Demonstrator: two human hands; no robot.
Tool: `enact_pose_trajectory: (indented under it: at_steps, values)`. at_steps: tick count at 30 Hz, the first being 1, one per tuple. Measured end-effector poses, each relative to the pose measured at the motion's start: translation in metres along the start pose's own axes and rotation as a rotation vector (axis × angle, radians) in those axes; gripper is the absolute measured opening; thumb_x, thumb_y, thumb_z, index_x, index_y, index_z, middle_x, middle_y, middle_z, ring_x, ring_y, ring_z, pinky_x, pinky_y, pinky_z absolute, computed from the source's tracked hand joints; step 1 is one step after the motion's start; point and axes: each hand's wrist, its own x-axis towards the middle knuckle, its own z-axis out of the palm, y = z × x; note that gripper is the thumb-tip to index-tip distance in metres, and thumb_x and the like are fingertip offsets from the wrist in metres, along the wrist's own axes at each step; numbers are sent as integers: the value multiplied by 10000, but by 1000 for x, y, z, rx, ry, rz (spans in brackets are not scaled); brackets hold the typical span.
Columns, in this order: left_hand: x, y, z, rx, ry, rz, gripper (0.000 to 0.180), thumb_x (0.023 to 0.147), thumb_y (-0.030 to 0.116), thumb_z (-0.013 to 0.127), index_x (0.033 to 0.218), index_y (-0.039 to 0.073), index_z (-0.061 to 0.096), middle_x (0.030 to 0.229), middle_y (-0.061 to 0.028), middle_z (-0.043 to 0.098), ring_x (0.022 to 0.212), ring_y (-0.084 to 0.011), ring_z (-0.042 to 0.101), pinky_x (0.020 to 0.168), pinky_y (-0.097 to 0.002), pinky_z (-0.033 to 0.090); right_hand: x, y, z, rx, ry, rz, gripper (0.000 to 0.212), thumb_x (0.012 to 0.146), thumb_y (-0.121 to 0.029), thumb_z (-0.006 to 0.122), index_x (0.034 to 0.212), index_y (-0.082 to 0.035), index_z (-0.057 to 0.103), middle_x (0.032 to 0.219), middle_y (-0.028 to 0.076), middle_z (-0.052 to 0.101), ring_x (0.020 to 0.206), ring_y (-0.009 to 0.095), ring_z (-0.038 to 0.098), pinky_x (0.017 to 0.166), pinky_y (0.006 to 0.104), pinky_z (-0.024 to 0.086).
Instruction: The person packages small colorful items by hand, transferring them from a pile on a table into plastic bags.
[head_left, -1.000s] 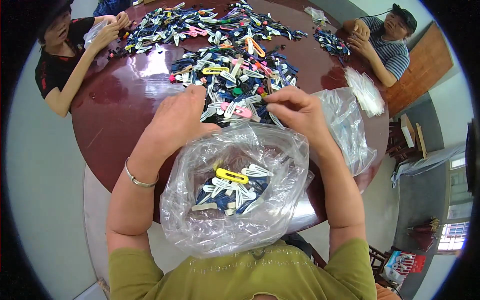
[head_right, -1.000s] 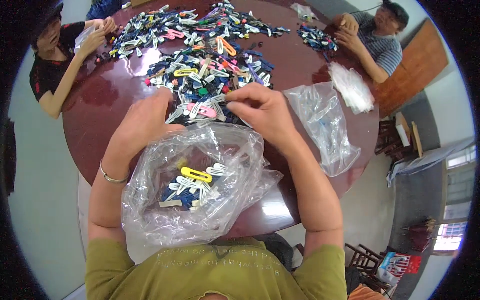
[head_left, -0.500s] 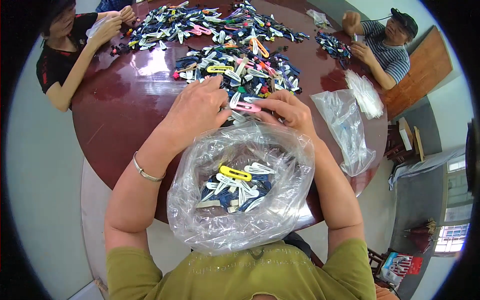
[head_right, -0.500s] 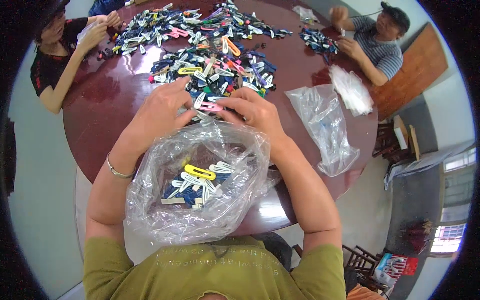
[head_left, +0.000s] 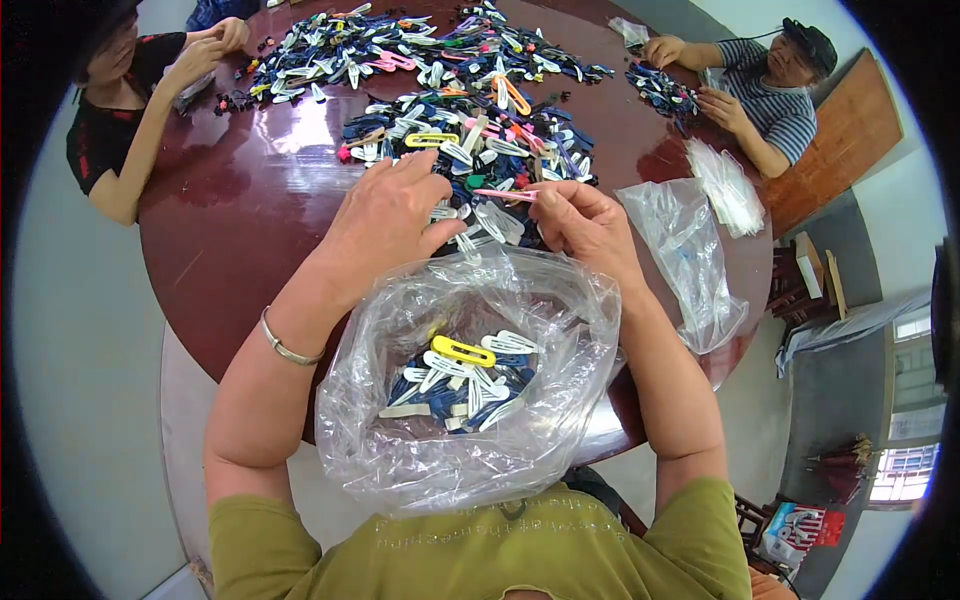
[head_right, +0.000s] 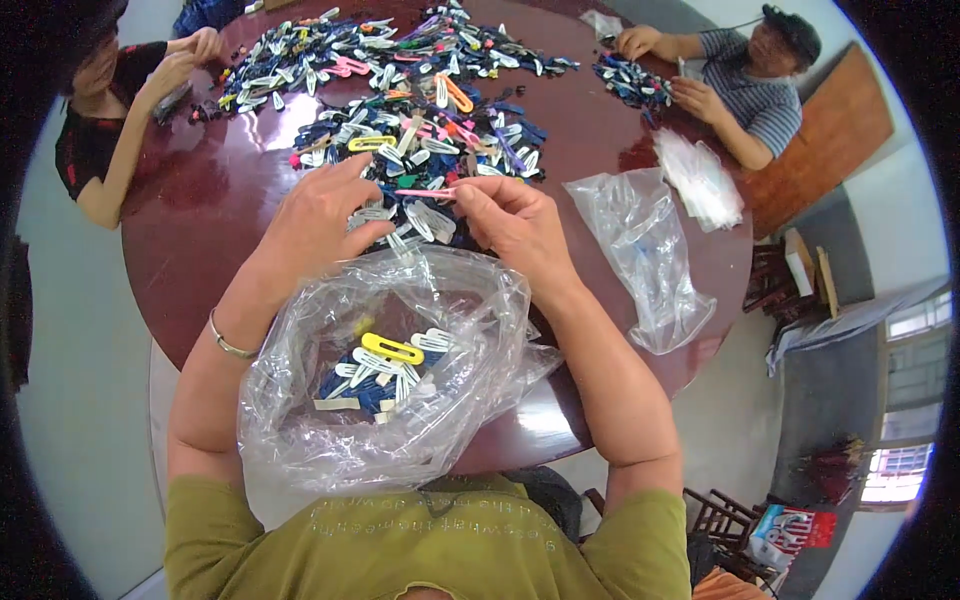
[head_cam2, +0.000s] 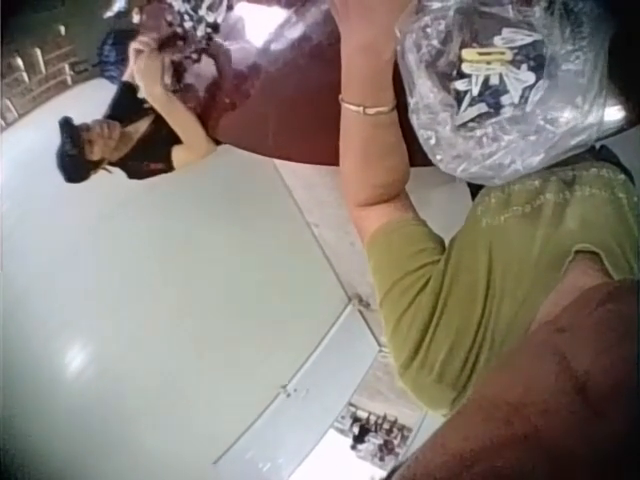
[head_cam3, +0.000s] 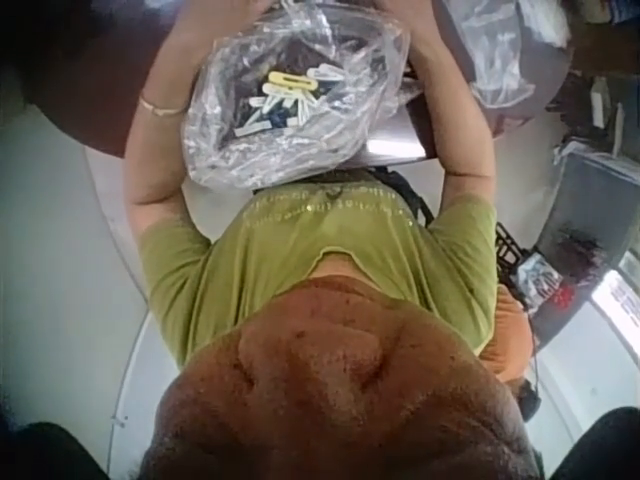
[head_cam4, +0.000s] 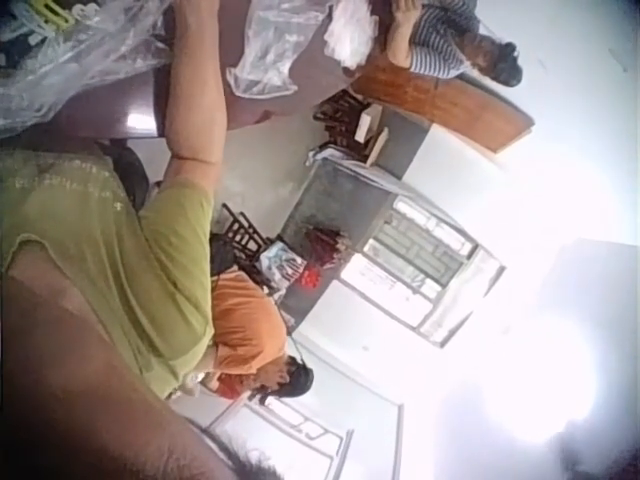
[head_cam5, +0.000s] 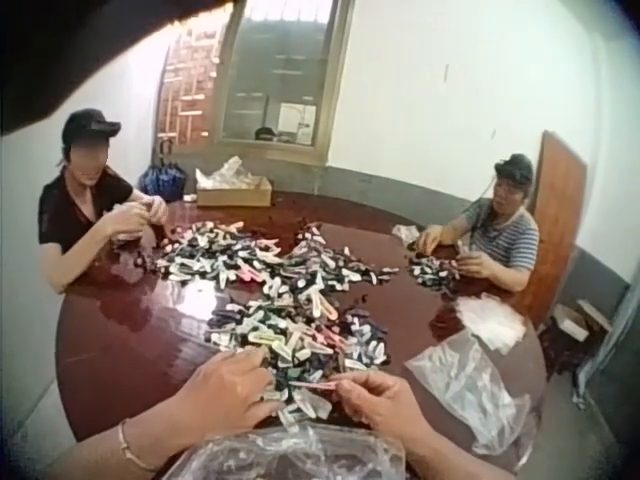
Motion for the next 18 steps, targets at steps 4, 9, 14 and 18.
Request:
enact_pose_trajectory:
  at_steps: [4,9,14,18]
  values:
    - [2,-2,6,2,75,59,260,738,226,704,886,28,626,1113,-175,572,1072,-297,544,933,-416,410,-1,-3,2,-8,61,15,186,883,-220,638,909,-36,650,722,-20,586,559,27,435,487,177,321]
    - [4,-7,11,1,149,175,145,744,176,681,827,61,650,1083,-148,592,995,-280,574,881,-402,428,-8,-18,-6,96,-31,-107,209,915,-244,589,931,-44,646,737,-3,577,586,40,465,504,172,337]
    - [6,-8,7,-56,220,145,88,766,117,635,775,30,645,1034,-153,615,934,-289,594,867,-401,432,-22,-35,4,-88,-181,-165,164,892,-145,604,989,-30,667,790,-4,590,679,49,498,580,193,384]
    - [7,-6,9,-84,246,152,108,768,116,635,753,9,631,1042,-162,613,941,-289,593,884,-402,428,-4,-8,-6,-473,14,-249,109,790,-61,689,890,-19,688,803,-1,612,679,64,525,604,204,419]
